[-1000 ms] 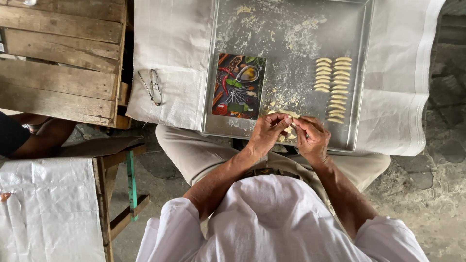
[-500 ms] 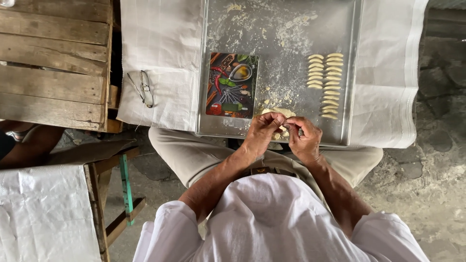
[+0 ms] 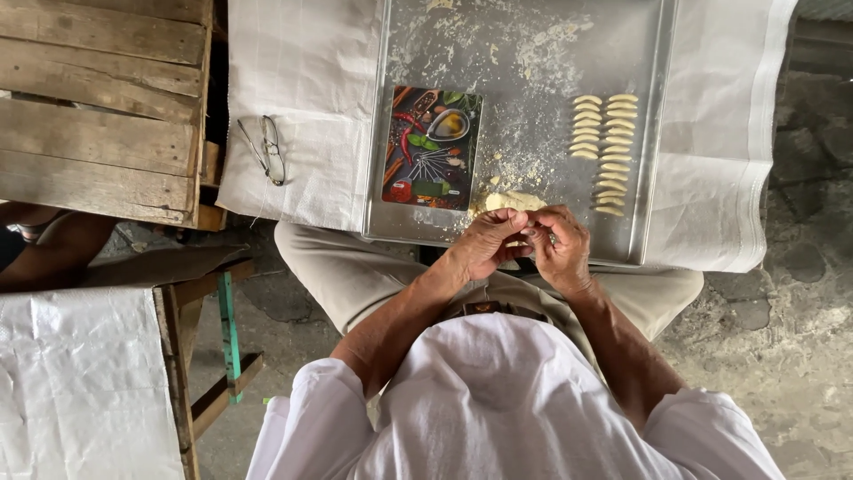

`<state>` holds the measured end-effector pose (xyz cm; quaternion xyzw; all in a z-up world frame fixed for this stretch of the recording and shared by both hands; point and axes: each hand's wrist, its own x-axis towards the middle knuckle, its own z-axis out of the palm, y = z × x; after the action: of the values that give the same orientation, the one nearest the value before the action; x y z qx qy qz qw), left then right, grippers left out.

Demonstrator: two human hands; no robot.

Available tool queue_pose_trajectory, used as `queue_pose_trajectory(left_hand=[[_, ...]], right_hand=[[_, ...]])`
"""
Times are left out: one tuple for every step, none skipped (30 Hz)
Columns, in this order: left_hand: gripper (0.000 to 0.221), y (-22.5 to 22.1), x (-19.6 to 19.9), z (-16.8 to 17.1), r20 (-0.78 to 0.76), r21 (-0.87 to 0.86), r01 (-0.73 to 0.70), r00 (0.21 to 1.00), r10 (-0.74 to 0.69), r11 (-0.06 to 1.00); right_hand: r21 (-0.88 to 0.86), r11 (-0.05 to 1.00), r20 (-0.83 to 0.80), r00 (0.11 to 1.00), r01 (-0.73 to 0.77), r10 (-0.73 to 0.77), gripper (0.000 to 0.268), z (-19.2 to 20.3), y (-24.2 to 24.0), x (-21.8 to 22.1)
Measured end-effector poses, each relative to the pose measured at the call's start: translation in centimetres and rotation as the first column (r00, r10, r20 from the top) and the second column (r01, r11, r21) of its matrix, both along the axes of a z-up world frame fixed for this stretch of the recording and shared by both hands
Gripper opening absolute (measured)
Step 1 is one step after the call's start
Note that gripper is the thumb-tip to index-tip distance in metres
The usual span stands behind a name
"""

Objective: Manually shaping small pieces of dough into crescent-shaped pastries and arranging them on a metal baking tray.

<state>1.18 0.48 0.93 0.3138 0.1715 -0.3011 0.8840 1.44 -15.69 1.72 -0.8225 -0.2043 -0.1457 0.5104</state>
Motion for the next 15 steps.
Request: queue_pose_trajectory(left_hand=[[0.027,-0.2,-0.1,-0.3,0.000,0.001,0.002,1.000,-0.002,1.000],[0.027,-0.4,-0.2,-0.5,0.037,0.044,-0.028,0.999,0.026,0.999],[0.029,-0.5,-0.4,-0.8,0.072,0.088,-0.059,0.996,0.052,0.994],[0.029,-0.4,-0.5,0.1,0.072,0.092,-0.057,0.996,0.051,0.994],[0.030,-0.3,-0.5,1.1,0.128,0.131,-0.095,0.989,0.079,0.987],[0.030,-0.2,-0.6,2.0,0.185,0.168,-0.135,0.977,0.103,0.977],[0.030,-0.3,-0.6,1.8,0.186,0.171,-0.135,0.977,0.103,0.976],[0.030,-0.3,-0.7,1.7,0.198,0.184,-0.150,0.974,0.112,0.971],[0.030,-0.3,-0.7,1.6,0.213,0.196,-0.163,0.970,0.120,0.967],[0.030,-0.3,-0.9,0.8,0.214,0.199,-0.161,0.970,0.117,0.967],[0.028,-0.5,-1.0,0.0,0.238,0.219,-0.141,0.967,0.087,0.966],[0.028,-0.6,-1.2,-0.8,0.261,0.238,-0.121,0.964,0.056,0.964],[0.028,-0.7,-1.2,-1.5,0.260,0.242,-0.118,0.964,0.053,0.963],[0.028,-0.8,-1.2,-2.1,0.280,0.256,-0.110,0.959,0.035,0.961],[0.029,-0.9,-1.2,-2.8,0.300,0.270,-0.101,0.954,0.016,0.957]], right_hand=[[0.001,1.000,0.000,1.000,0.002,-0.002,0.008,-0.3,0.0,0.1],[0.014,1.000,0.008,1.000,0.019,-0.019,0.008,-0.6,-0.1,0.2],[0.030,0.999,0.014,0.999,0.036,-0.036,0.009,-0.9,-0.1,0.2],[0.033,0.999,0.013,0.999,0.037,-0.038,0.009,-1.9,-0.4,0.2],[0.070,0.997,0.009,1.000,0.027,-0.028,0.008,-2.9,-0.7,0.3],[0.106,0.994,0.005,1.000,0.017,-0.017,0.008,-3.8,-1.0,0.3],[0.109,0.994,0.005,1.000,0.016,-0.017,0.008,-4.2,-1.2,0.2],[0.149,0.989,-0.055,0.998,-0.013,0.021,0.008,-4.5,-1.4,0.1],[0.190,0.981,-0.112,0.992,-0.038,0.060,0.009,-4.8,-1.6,0.0],[0.194,0.980,-0.110,0.992,-0.036,0.058,0.009,-3.8,-1.4,0.0],[0.237,0.969,-0.156,0.982,-0.064,0.103,0.011,-2.8,-1.3,-0.1],[0.281,0.955,-0.199,0.968,-0.089,0.149,0.015,-1.8,-1.2,-0.2],[0.284,0.955,-0.200,0.969,-0.086,0.147,0.015,-1.9,-1.4,-0.2],[0.311,0.946,-0.221,0.961,-0.092,0.166,0.015,-1.9,-1.7,-0.3],[0.338,0.936,-0.240,0.953,-0.096,0.185,0.015,-1.9,-1.9,-0.4]])
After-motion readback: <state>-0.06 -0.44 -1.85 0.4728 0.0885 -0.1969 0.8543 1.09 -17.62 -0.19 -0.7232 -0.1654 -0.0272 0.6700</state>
